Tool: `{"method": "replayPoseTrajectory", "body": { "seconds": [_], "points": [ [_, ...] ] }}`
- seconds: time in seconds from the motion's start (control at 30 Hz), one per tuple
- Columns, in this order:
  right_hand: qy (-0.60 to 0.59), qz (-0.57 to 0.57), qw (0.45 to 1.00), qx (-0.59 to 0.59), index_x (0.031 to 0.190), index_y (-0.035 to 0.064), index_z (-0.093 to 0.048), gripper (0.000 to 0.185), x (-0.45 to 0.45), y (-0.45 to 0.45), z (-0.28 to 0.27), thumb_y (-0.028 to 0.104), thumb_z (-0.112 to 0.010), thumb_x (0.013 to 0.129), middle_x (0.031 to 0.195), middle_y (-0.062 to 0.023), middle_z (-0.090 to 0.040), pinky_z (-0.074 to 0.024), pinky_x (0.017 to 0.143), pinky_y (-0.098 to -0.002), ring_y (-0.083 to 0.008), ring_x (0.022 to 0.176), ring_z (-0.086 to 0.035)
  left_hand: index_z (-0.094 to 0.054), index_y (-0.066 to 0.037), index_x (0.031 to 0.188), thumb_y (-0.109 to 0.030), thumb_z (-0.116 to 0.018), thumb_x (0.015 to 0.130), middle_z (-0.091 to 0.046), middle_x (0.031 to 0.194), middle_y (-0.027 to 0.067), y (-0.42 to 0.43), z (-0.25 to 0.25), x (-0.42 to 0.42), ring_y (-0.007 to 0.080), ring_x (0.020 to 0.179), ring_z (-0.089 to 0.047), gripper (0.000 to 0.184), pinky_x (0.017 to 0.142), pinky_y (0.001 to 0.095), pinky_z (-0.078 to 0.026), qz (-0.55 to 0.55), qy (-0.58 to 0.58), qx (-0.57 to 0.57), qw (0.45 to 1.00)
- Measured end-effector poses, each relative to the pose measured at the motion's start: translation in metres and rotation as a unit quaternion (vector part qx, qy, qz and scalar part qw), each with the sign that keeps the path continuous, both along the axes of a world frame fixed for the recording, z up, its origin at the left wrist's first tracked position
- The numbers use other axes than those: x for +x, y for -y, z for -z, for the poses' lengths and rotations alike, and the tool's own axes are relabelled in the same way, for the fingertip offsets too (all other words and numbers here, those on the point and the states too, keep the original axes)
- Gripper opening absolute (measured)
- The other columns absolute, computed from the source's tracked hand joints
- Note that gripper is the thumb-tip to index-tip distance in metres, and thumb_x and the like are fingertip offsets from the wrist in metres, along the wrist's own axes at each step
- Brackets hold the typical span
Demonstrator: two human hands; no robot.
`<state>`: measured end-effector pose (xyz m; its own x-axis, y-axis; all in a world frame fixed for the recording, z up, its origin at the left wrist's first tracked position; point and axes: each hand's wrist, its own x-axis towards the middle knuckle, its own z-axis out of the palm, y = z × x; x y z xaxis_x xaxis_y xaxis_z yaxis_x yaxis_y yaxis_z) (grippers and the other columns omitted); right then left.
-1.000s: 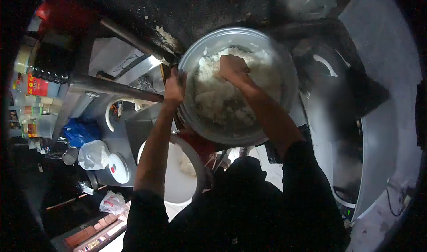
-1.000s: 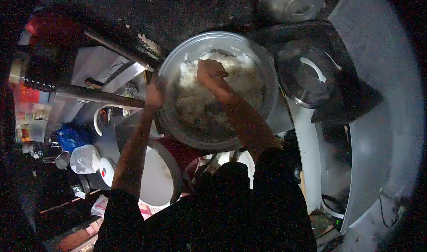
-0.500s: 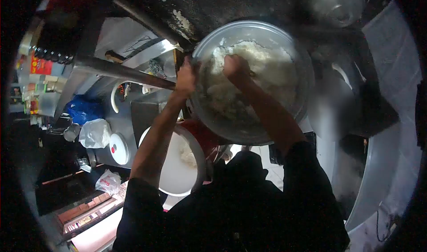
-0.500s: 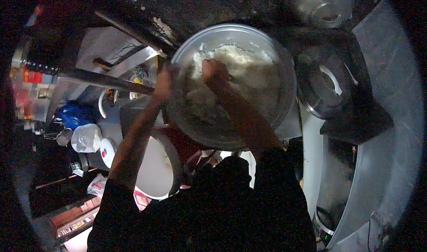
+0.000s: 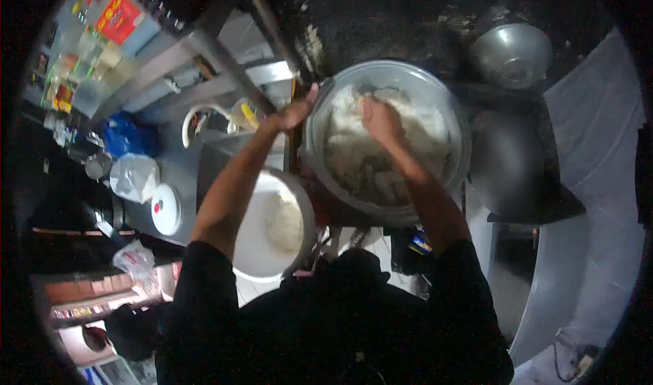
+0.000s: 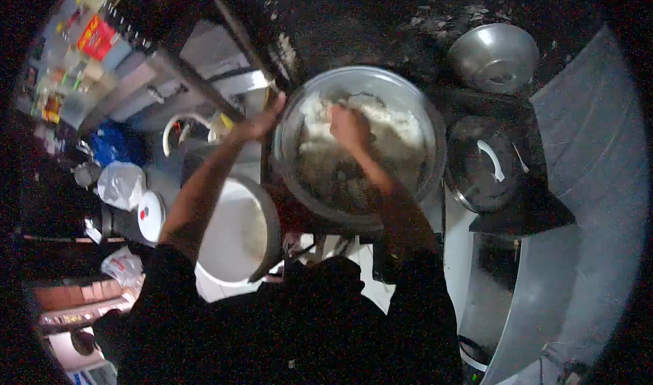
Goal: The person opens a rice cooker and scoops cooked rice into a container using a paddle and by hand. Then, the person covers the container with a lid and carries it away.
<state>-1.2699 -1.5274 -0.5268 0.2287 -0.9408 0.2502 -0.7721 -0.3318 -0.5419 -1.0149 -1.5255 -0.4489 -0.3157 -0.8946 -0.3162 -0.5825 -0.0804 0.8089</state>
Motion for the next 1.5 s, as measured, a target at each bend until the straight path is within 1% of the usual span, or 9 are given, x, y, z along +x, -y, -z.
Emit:
{"method": "replayPoseTrajectory", "body": {
  "seconds": [0.1,0.27,0.4,0.63,0.87,1.13,1.2,1.33,1.5],
  "points": [
    [0.051,-0.057,0.997,-0.005,0.099,0.0069,-0.061,0.017,0.0,-0.04,-0.066,0.02,-0.051,0.094,0.088,-0.0243,-0.065,-0.0501,0.069,-0.0532,-0.0446,0.079,-0.063,-0.04,0.001,0.144,-0.069,-0.032,0.095,-0.052,0.139,0.0195,-0.038,-0.01,0.037,0.0303,0.129,-0.049,0.086,0.11,0.0379,-0.037,-0.006,-0.034,0.131,0.991],
    [0.068,-0.203,0.969,0.124,0.133,0.0126,-0.055,0.038,0.033,-0.152,-0.176,0.024,-0.05,0.097,0.105,-0.0228,-0.065,-0.0504,0.076,-0.0515,-0.0414,0.092,-0.064,-0.056,-0.003,0.135,-0.058,-0.049,0.096,-0.059,0.133,0.0144,-0.113,0.0,0.123,0.0241,0.121,-0.056,0.067,0.105,0.0359,-0.042,0.041,0.01,-0.012,0.999],
    [-0.197,-0.272,0.94,-0.063,0.139,0.0127,-0.05,0.042,0.092,-0.247,-0.132,0.018,-0.051,0.097,0.121,-0.0212,-0.06,-0.0516,0.08,-0.0473,-0.0343,0.112,-0.059,-0.061,-0.002,0.128,-0.053,-0.06,0.093,-0.063,0.126,0.0132,-0.183,-0.042,0.134,0.0223,0.116,-0.057,0.062,0.101,0.0327,-0.043,-0.09,0.011,0.098,0.991],
    [-0.041,-0.164,0.986,0.0,0.128,0.0052,-0.057,0.036,0.076,-0.237,-0.166,0.008,-0.054,0.092,0.11,-0.0208,-0.064,-0.053,0.081,-0.0456,-0.0359,0.096,-0.065,-0.066,-0.002,0.121,-0.052,-0.062,0.091,-0.067,0.114,0.0118,-0.212,-0.025,0.147,0.0189,0.108,-0.059,0.057,0.097,0.0328,-0.044,-0.164,-0.086,0.15,0.971],
    [-0.326,-0.087,0.927,-0.162,0.101,0.0036,-0.064,0.021,-0.106,-0.107,-0.035,0.02,-0.052,0.097,0.089,-0.0184,-0.068,-0.0514,0.074,-0.051,-0.0375,0.083,-0.067,-0.065,-0.002,0.12,-0.04,-0.063,0.092,-0.068,0.115,0.0125,-0.207,-0.035,0.121,0.023,0.11,-0.06,0.048,0.099,0.0354,-0.043,-0.175,0.045,-0.057,0.982],
    [-0.187,-0.097,0.972,0.105,0.08,0.0037,-0.067,0.013,-0.05,-0.035,-0.003,0.016,-0.066,0.08,0.08,-0.0174,-0.067,-0.0526,0.069,-0.0475,-0.0367,0.074,-0.066,-0.059,-0.001,0.125,-0.023,-0.074,0.086,-0.065,0.111,0.014,-0.113,-0.004,0.012,0.0259,0.102,-0.063,0.048,0.095,0.038,-0.048,-0.101,-0.054,-0.098,0.989],
    [-0.193,-0.129,0.965,0.118,0.082,0.003,-0.068,0.012,-0.033,-0.035,-0.022,0.014,-0.064,0.08,0.084,-0.0199,-0.067,-0.0525,0.072,-0.048,-0.0382,0.077,-0.067,-0.058,-0.002,0.124,-0.021,-0.076,0.084,-0.064,0.112,0.0147,-0.09,0.005,0.001,0.0254,0.101,-0.063,0.048,0.094,0.0384,-0.049,-0.061,0.253,-0.067,0.963],
    [-0.177,-0.181,0.96,0.119,0.084,0.0024,-0.067,0.012,-0.017,-0.032,0.011,0.01,-0.06,0.078,0.089,-0.0229,-0.067,-0.0529,0.077,-0.0478,-0.0397,0.083,-0.067,-0.061,-0.001,0.112,-0.023,-0.077,0.083,-0.063,0.113,0.0146,-0.099,0.092,0.045,0.0179,0.101,-0.062,0.04,0.081,0.0372,-0.052,-0.155,-0.109,-0.086,0.978],
    [-0.12,-0.215,0.952,0.181,0.087,-0.0004,-0.066,0.016,0.007,-0.04,0.015,0.012,-0.057,0.081,0.091,-0.0246,-0.066,-0.0512,0.078,-0.0507,-0.0428,0.084,-0.065,-0.066,0.001,0.1,-0.01,-0.077,0.08,-0.067,0.091,0.0082,-0.099,0.053,0.006,0.0149,0.083,-0.063,0.026,0.067,0.0342,-0.052,-0.251,0.002,-0.091,0.964]
  ]
}}
